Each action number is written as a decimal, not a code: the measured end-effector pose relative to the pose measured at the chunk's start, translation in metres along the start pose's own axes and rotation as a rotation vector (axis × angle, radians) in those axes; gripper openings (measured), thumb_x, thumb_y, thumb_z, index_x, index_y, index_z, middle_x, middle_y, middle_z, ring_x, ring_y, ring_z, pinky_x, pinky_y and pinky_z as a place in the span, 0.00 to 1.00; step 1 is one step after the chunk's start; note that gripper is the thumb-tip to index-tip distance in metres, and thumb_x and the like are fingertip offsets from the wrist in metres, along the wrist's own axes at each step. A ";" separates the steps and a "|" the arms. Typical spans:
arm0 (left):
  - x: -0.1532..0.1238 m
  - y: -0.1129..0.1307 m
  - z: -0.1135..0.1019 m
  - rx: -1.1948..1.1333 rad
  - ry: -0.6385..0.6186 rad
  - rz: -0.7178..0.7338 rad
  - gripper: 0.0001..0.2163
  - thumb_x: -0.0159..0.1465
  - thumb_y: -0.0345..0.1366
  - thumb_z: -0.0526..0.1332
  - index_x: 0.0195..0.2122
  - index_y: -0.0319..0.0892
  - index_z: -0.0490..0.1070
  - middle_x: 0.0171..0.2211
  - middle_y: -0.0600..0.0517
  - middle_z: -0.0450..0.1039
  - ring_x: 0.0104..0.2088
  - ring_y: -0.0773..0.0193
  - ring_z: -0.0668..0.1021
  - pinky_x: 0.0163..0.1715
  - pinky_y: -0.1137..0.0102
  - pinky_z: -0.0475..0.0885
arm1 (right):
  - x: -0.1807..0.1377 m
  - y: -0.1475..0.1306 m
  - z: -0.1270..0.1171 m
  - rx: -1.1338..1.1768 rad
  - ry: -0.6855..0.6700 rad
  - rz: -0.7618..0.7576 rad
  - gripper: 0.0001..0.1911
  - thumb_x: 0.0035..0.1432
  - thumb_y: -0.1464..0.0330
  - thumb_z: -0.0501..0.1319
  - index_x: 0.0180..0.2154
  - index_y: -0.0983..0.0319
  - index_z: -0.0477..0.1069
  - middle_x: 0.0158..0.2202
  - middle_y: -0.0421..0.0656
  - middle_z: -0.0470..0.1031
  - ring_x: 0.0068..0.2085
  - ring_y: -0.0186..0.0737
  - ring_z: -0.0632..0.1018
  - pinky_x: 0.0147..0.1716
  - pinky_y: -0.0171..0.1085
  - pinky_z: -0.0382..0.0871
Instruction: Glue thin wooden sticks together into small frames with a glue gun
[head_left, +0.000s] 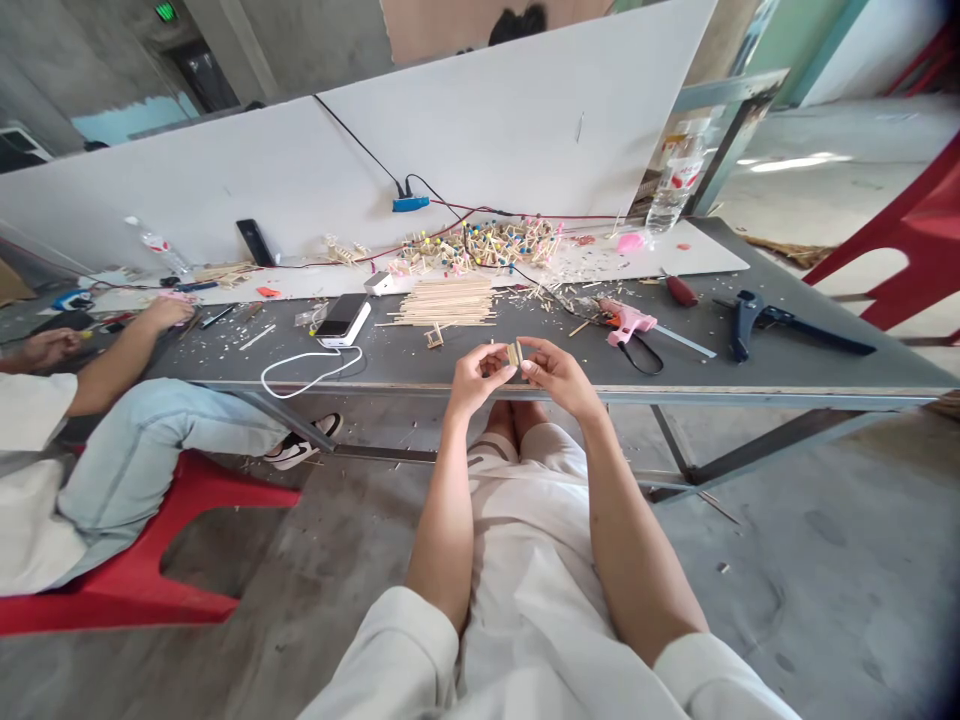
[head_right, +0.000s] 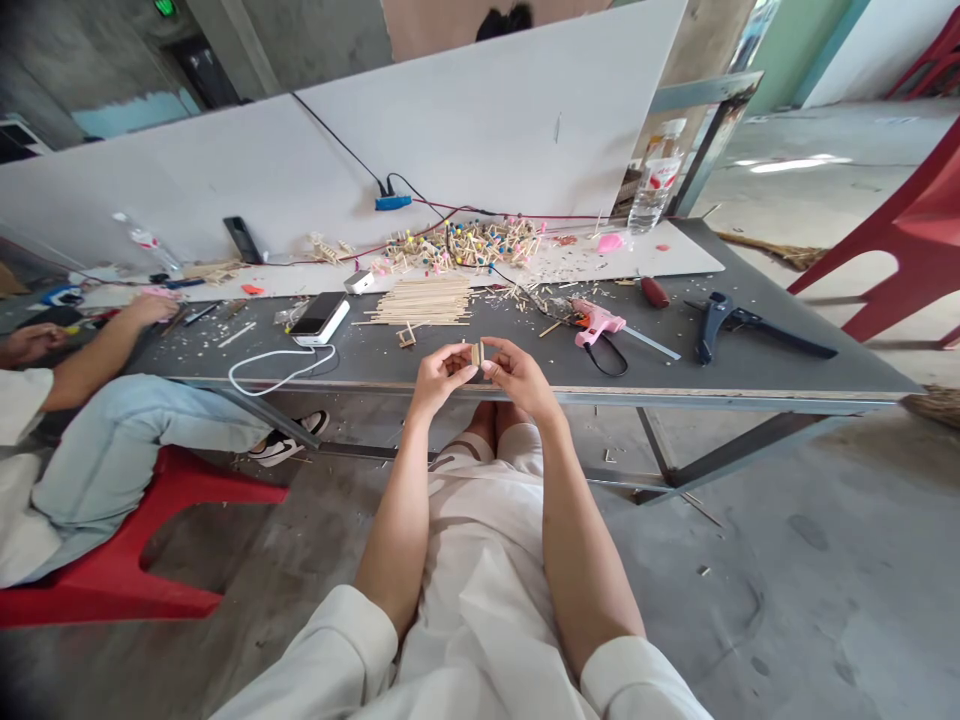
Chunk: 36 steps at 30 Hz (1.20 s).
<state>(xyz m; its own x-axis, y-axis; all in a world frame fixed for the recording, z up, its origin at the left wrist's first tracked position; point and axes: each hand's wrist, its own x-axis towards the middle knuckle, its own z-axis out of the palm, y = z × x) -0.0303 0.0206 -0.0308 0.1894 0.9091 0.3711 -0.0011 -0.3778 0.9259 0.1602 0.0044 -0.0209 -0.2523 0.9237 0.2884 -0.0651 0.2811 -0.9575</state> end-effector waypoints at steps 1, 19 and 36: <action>0.000 0.001 0.000 0.001 0.001 0.001 0.23 0.57 0.45 0.74 0.50 0.38 0.77 0.41 0.45 0.79 0.37 0.62 0.78 0.39 0.68 0.73 | 0.000 0.000 0.000 -0.006 0.003 -0.001 0.35 0.59 0.50 0.69 0.60 0.63 0.68 0.30 0.40 0.72 0.31 0.37 0.72 0.31 0.36 0.67; -0.001 0.003 -0.001 0.023 -0.010 -0.008 0.24 0.56 0.46 0.74 0.50 0.38 0.78 0.42 0.45 0.79 0.38 0.61 0.79 0.40 0.67 0.74 | -0.001 -0.001 0.001 -0.005 -0.001 0.005 0.35 0.59 0.49 0.69 0.59 0.63 0.70 0.30 0.40 0.72 0.31 0.37 0.72 0.31 0.37 0.67; -0.004 0.009 -0.002 0.061 -0.010 -0.004 0.23 0.57 0.44 0.73 0.49 0.38 0.78 0.40 0.46 0.79 0.35 0.64 0.77 0.37 0.69 0.70 | -0.001 -0.002 0.004 -0.031 -0.009 -0.010 0.33 0.60 0.51 0.68 0.58 0.64 0.70 0.29 0.38 0.69 0.29 0.35 0.69 0.30 0.36 0.64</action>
<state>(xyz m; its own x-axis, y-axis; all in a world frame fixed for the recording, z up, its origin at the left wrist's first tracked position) -0.0329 0.0143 -0.0235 0.1988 0.9090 0.3664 0.0597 -0.3844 0.9213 0.1573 0.0016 -0.0190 -0.2608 0.9185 0.2973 -0.0373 0.2982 -0.9538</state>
